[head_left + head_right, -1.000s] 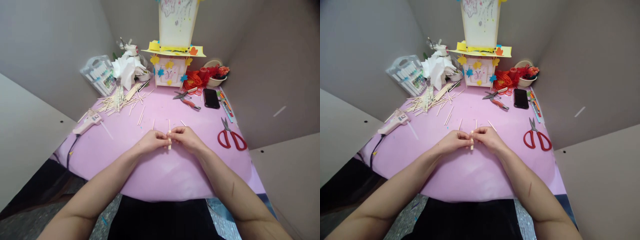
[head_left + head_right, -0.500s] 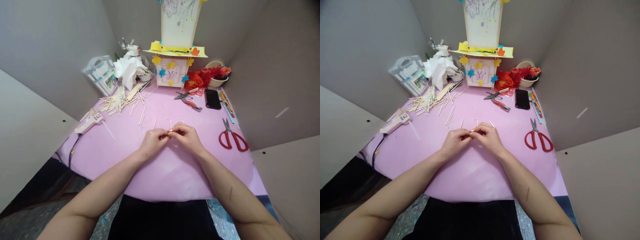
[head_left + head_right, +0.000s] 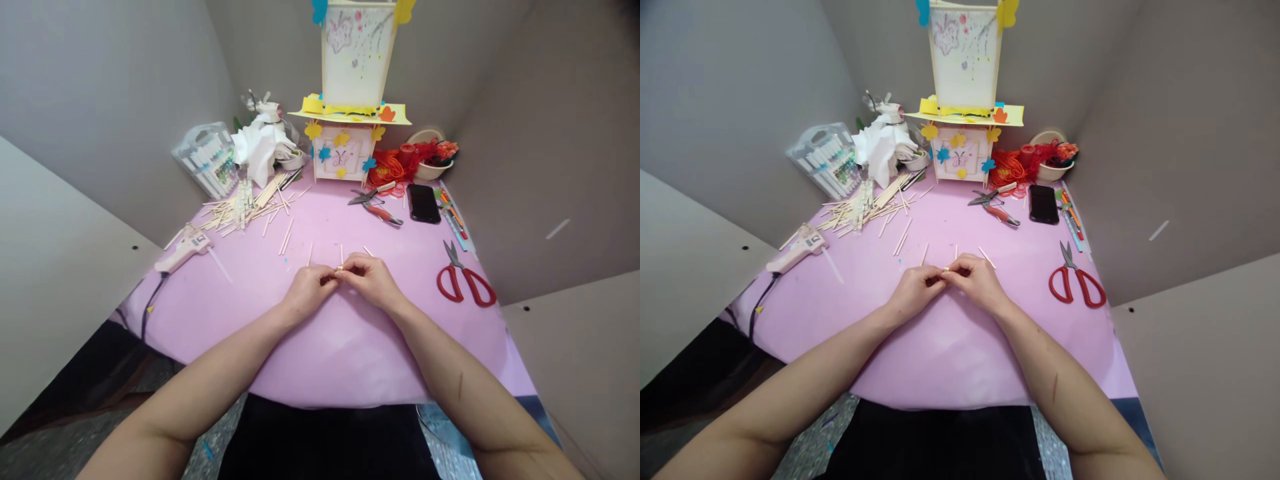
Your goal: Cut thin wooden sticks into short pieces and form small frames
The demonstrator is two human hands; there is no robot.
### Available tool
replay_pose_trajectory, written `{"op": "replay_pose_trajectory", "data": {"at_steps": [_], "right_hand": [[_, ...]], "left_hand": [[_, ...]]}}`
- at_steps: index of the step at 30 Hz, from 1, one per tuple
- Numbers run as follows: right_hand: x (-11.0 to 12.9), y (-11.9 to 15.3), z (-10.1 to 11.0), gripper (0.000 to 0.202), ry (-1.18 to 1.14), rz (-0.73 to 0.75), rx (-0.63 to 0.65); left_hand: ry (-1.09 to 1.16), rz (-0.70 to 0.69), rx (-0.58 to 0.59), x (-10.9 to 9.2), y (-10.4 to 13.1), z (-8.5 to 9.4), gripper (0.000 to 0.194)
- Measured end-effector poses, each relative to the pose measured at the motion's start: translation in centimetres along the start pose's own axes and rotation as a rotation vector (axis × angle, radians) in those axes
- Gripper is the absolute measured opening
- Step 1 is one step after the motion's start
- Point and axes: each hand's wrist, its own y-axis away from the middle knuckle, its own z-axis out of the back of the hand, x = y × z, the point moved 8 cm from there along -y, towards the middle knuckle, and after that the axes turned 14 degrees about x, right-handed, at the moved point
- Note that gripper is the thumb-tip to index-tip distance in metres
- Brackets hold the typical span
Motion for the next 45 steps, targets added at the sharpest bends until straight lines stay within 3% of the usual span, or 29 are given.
{"op": "replay_pose_trajectory", "data": {"at_steps": [11,16,19,22,25,29,32,35,38,41,45], "right_hand": [[1.0,0.2,0.7,0.007,-0.173,0.059,-0.055],[-0.6,0.5,0.7,0.01,-0.391,-0.028,-0.148],[-1.1,0.1,1.1,0.012,-0.399,-0.071,-0.162],[-0.2,-1.7,2.1,0.014,-0.204,-0.079,-0.091],[2.4,-4.3,3.3,0.01,0.255,0.014,-0.023],[3.3,-7.1,2.3,0.013,0.837,0.01,0.102],[1.8,-7.6,1.3,0.015,0.993,-0.054,0.154],[0.4,-7.3,1.0,0.015,0.968,-0.078,0.157],[-0.7,-7.0,1.4,0.014,0.874,-0.099,0.152],[-1.2,-6.9,1.7,0.013,0.819,-0.12,0.14],[-1.1,-6.8,1.6,0.012,0.823,-0.128,0.116]], "left_hand": [[-0.059,-0.091,0.01,-1.7,0.4,1.4,0.014],[0.105,-0.065,0.045,-1.2,0.3,1.8,0.02],[0.033,-0.093,0.083,-1.4,-0.7,3.0,0.021],[-0.303,-0.145,0.155,-2.4,-2.6,5.1,0.019],[-0.662,-0.145,0.201,-3.1,-4.6,6.8,0.022],[-0.869,-0.115,0.22,-2.8,-6.5,6.8,0.025],[-0.846,-0.089,0.248,-1.4,-7.0,5.9,0.024],[-0.637,-0.082,0.217,0.6,-6.2,6.4,0.026],[-0.375,-0.051,0.18,3.2,-4.5,7.7,0.058],[-0.275,-0.008,0.239,5.0,-2.9,7.7,0.083],[-0.283,0.014,0.316,5.2,-2.3,6.7,0.092]]}}
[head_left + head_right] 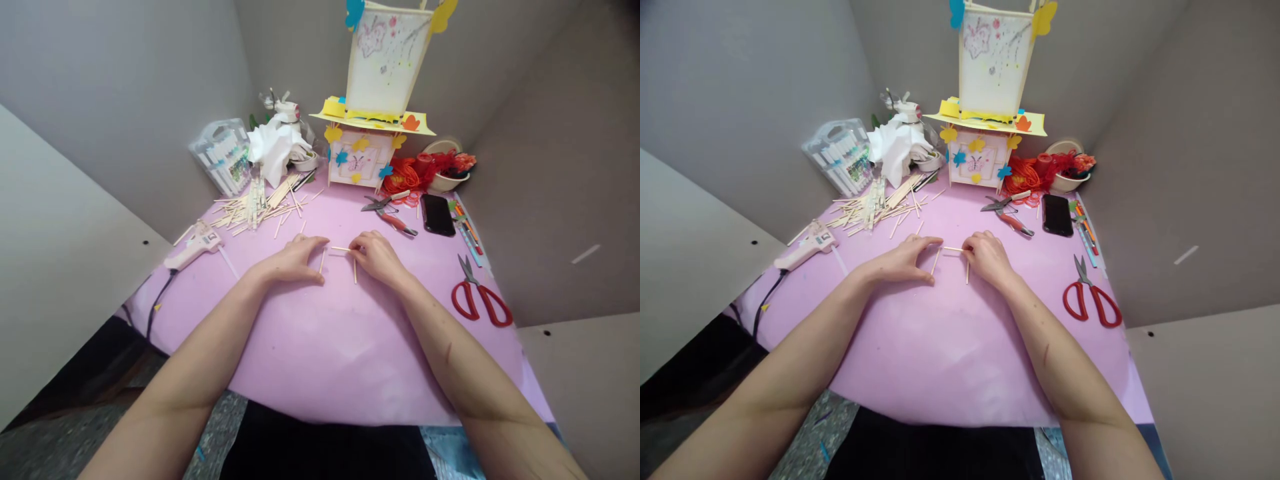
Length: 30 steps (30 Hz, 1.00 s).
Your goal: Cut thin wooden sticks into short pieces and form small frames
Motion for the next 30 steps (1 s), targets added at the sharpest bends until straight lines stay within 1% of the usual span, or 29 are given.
{"op": "replay_pose_trajectory", "data": {"at_steps": [2,4,7,9,12,17,26,30], "right_hand": [[0.2,0.0,-0.1,0.012,0.005,-0.004,-0.002],[0.4,-0.1,-0.3,0.013,0.013,-0.007,0.006],[0.7,-0.3,-0.7,0.014,0.026,-0.004,0.024],[0.8,-0.5,-0.9,0.014,0.031,-0.001,0.039],[0.7,-0.8,-1.2,0.014,0.031,-0.005,0.057],[0.6,-1.1,-1.6,0.014,0.038,-0.008,0.071],[0.8,-0.8,-1.4,0.015,0.062,-0.025,0.057],[0.6,-0.8,-1.4,0.014,0.038,-0.036,0.057]], "left_hand": [[0.002,0.002,0.012,-0.3,-0.2,-0.2,0.09],[0.009,-0.007,0.002,-0.6,-0.3,-0.2,0.091],[-0.008,-0.017,-0.014,-0.6,-0.3,-0.2,0.102],[-0.043,0.004,-0.017,-0.4,-0.2,-0.5,0.107],[-0.085,0.035,-0.014,-0.3,0.0,-0.8,0.105],[-0.097,0.022,0.017,-0.5,0.0,-1.1,0.101],[-0.092,0.019,0.032,-0.5,0.0,-1.4,0.1],[-0.101,0.01,0.027,-0.3,-0.1,-1.5,0.099]]}}
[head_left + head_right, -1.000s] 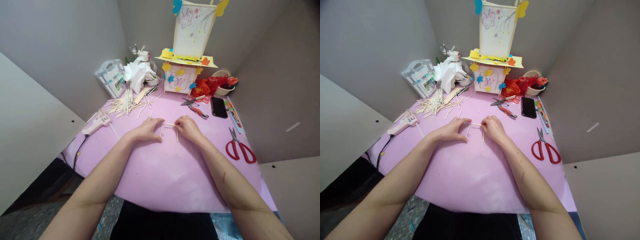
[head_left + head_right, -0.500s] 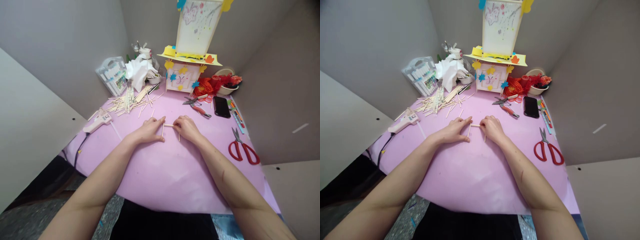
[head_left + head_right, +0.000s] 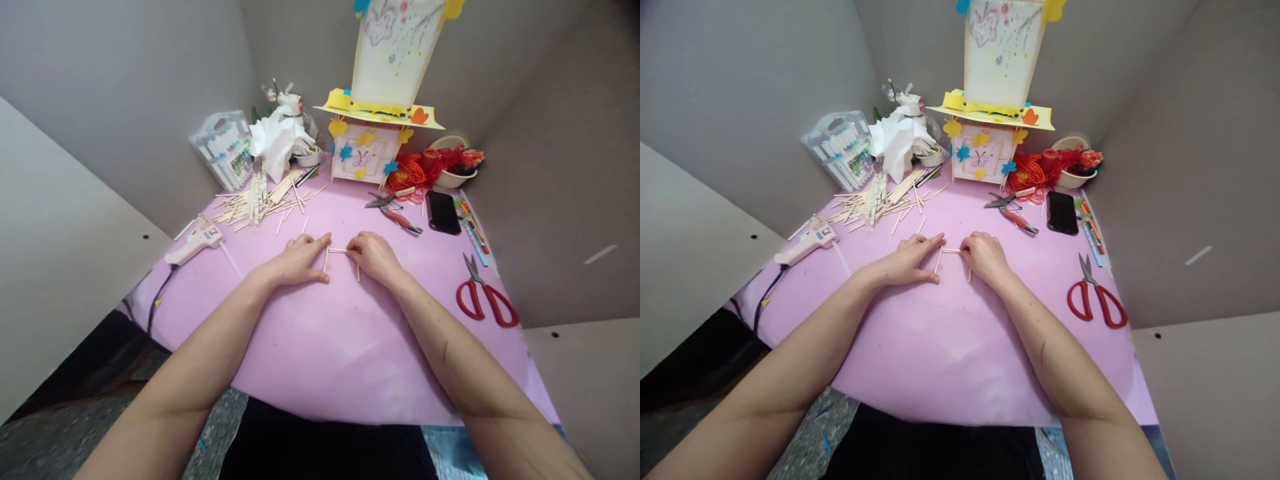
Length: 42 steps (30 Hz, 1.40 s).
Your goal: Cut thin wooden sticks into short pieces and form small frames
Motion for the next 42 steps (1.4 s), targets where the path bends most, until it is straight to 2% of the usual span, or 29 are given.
{"op": "replay_pose_trajectory", "data": {"at_steps": [8,12,16,21,25,42], "right_hand": [[-0.1,-0.1,0.0,0.014,-0.065,0.01,-0.026],[-0.7,0.7,1.6,0.013,-0.166,0.008,-0.143],[-2.4,3.1,2.9,0.011,-0.322,-0.098,-0.254],[-2.9,6.0,0.8,0.013,-0.449,-0.157,-0.203],[-2.5,6.6,-0.7,0.012,-0.468,-0.153,-0.195],[-1.5,6.1,-0.7,0.011,-0.426,-0.143,-0.171]], "left_hand": [[-0.011,0.011,0.001,0.0,-0.1,-0.1,0.098],[-0.016,0.029,-0.003,0.1,0.0,0.0,0.097],[-0.011,0.023,0.009,0.1,0.0,-0.1,0.097],[-0.009,0.022,0.007,0.2,-0.1,0.0,0.093],[-0.011,0.02,0.003,0.2,-0.1,0.0,0.093],[-0.031,0.017,-0.004,0.2,-0.2,-0.1,0.091]]}}
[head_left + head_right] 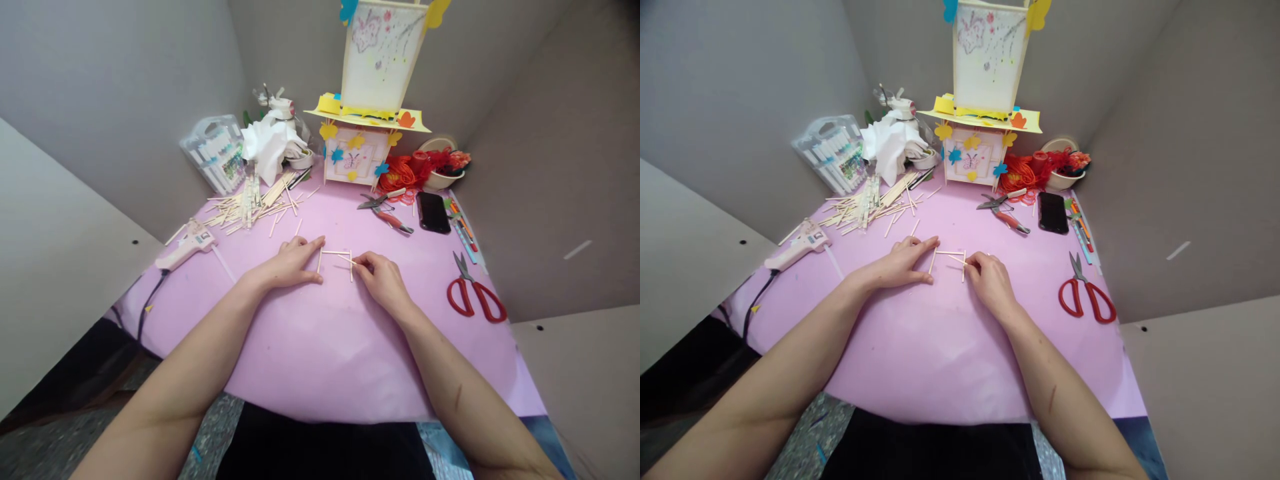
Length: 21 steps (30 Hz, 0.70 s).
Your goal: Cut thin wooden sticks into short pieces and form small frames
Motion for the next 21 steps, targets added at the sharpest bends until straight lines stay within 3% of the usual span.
{"op": "replay_pose_trajectory", "data": {"at_steps": [10,21], "right_hand": [[-1.0,0.6,1.7,0.01,-0.027,-0.004,-0.072],[1.2,2.0,0.2,0.006,-0.035,0.266,0.079]], "left_hand": [[0.064,-0.005,-0.005,-0.1,0.6,0.8,0.089],[0.136,-0.043,-0.066,0.4,0.7,0.8,0.092]]}}
